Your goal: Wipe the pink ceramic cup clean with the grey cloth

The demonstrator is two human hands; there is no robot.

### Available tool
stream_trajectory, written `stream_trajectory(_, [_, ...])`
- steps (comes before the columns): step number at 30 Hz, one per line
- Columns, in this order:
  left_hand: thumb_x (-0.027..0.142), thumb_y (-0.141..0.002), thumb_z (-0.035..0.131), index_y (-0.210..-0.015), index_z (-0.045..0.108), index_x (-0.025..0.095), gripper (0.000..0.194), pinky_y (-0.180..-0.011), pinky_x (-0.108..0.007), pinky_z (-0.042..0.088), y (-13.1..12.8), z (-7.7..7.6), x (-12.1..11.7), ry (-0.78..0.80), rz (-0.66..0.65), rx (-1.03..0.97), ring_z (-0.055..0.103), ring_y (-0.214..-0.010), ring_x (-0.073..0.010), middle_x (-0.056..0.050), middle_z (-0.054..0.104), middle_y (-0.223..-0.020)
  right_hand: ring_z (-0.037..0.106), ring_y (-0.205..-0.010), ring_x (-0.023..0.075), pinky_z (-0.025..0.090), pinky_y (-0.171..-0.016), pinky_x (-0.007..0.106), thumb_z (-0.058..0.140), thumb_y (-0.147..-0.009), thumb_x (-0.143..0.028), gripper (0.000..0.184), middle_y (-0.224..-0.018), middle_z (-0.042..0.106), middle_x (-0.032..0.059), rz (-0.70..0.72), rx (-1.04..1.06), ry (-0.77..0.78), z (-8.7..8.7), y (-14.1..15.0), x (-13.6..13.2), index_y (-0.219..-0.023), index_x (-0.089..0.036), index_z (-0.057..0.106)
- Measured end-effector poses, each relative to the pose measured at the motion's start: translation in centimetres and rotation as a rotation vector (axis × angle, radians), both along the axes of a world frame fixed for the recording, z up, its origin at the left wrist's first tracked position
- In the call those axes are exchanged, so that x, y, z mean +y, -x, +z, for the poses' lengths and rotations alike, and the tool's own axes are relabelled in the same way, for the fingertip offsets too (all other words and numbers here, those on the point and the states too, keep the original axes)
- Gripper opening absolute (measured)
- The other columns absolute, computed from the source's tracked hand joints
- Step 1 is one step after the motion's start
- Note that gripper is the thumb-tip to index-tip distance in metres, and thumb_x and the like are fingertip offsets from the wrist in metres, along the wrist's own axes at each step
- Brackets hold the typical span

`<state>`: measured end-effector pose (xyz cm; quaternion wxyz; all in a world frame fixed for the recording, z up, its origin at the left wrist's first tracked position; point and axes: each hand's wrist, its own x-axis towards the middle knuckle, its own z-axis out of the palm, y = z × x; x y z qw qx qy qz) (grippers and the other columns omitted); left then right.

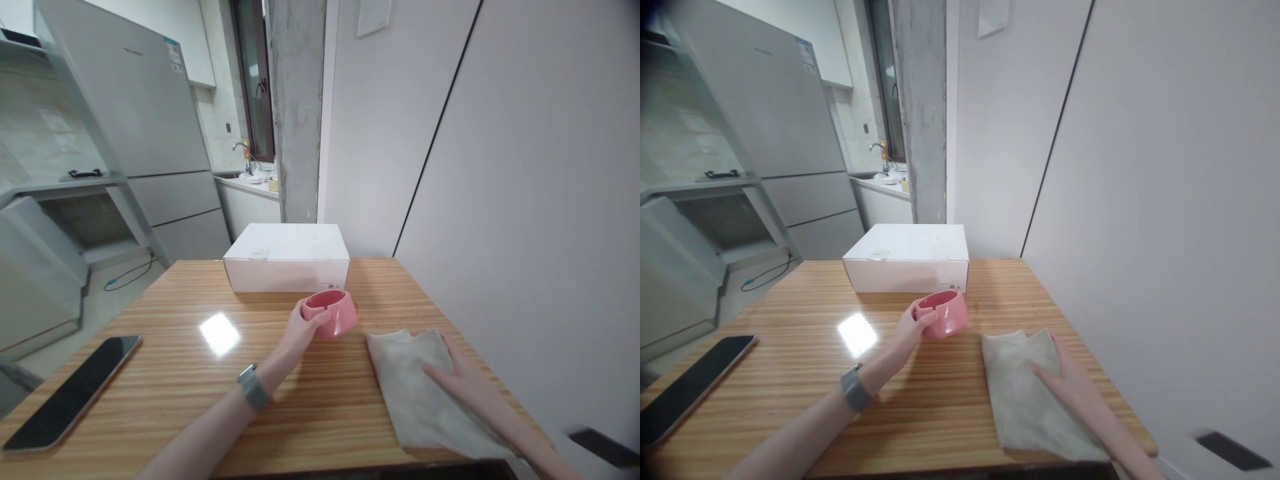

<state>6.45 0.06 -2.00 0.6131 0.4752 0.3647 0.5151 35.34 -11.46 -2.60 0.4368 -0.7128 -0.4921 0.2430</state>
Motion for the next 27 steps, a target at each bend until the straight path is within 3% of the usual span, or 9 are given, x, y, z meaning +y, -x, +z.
stream_trajectory(2, [0.024, -0.062, 0.078, -0.111, 0.056, 0.015, 0.054, -0.087, -0.033, 0.047, -2.3, 0.3, -0.2, -0.035, -0.032, 0.027, 0.061, -0.102, -0.0226, -0.014, 0.062, -0.118, 0.057, -0.108, 0.038, 0.036, -0.1, 0.045, 0.074, -0.049, -0.031, 0.051, -0.109, 0.066, 0.0128, -0.013, -0.088, -0.062, -0.1, -0.4, 0.3, -0.099, -0.028, 0.063])
stream_trajectory(5, [0.022, -0.056, 0.082, -0.113, 0.054, 0.016, 0.064, -0.088, -0.034, 0.046, -5.5, 0.3, -0.2, -0.12, -0.073, 0.079, 0.059, -0.104, -0.0227, -0.013, 0.061, -0.118, 0.059, -0.102, 0.0378, 0.04, -0.093, 0.044, 0.074, -0.05, -0.028, 0.054, -0.103, 0.066, 0.0132, 0.008, -0.102, -0.012, 0.1, -0.8, 0.5, -0.103, -0.026, 0.061])
stream_trajectory(8, [0.022, -0.048, 0.086, -0.115, 0.052, 0.02, 0.076, -0.092, -0.036, 0.043, -8.0, -0.2, 0.3, -0.21, -0.077, 0.147, 0.058, -0.104, -0.0234, -0.01, 0.062, -0.116, 0.059, -0.1, 0.0372, 0.041, -0.09, 0.046, 0.072, -0.052, -0.031, 0.059, -0.105, 0.065, 0.0131, -0.001, -0.153, -0.007, 0.1, -1.2, 0.7, -0.108, -0.02, 0.057])
stream_trajectory(12, [0.026, -0.046, 0.087, -0.116, 0.051, 0.021, 0.08, -0.094, -0.038, 0.04, -10.4, -1.2, 1.1, -0.281, -0.06, 0.226, 0.056, -0.106, -0.0254, -0.01, 0.06, -0.116, 0.059, -0.101, 0.0354, 0.041, -0.09, 0.044, 0.072, -0.053, -0.028, 0.059, -0.108, 0.064, 0.012, 0.027, -0.151, -0.062, -0.3, -1.5, 0.9, -0.11, -0.021, 0.056])
stream_trajectory(21, [0.031, -0.049, 0.086, -0.119, 0.046, 0.02, 0.082, -0.096, -0.038, 0.037, -12.2, -2.2, 1.8, -0.352, -0.06, 0.273, 0.053, -0.111, -0.026, -0.011, 0.057, -0.12, 0.06, -0.099, 0.0325, 0.042, -0.091, 0.044, 0.071, -0.053, -0.03, 0.065, -0.107, 0.064, 0.0119, 0.044, -0.133, -0.049, -0.4, -1.5, 1.4, -0.114, -0.019, 0.051])
stream_trajectory(27, [0.031, -0.05, 0.085, -0.121, 0.045, 0.018, 0.082, -0.098, -0.039, 0.036, -12.1, -2.0, 1.9, -0.344, -0.104, 0.268, 0.051, -0.114, -0.0274, -0.013, 0.055, -0.123, 0.054, -0.111, 0.0322, 0.038, -0.097, 0.044, 0.066, -0.061, -0.031, 0.063, -0.12, 0.057, 0.012, 0.053, -0.293, -0.059, -1.0, -1.7, 1.5, -0.12, -0.021, 0.047])
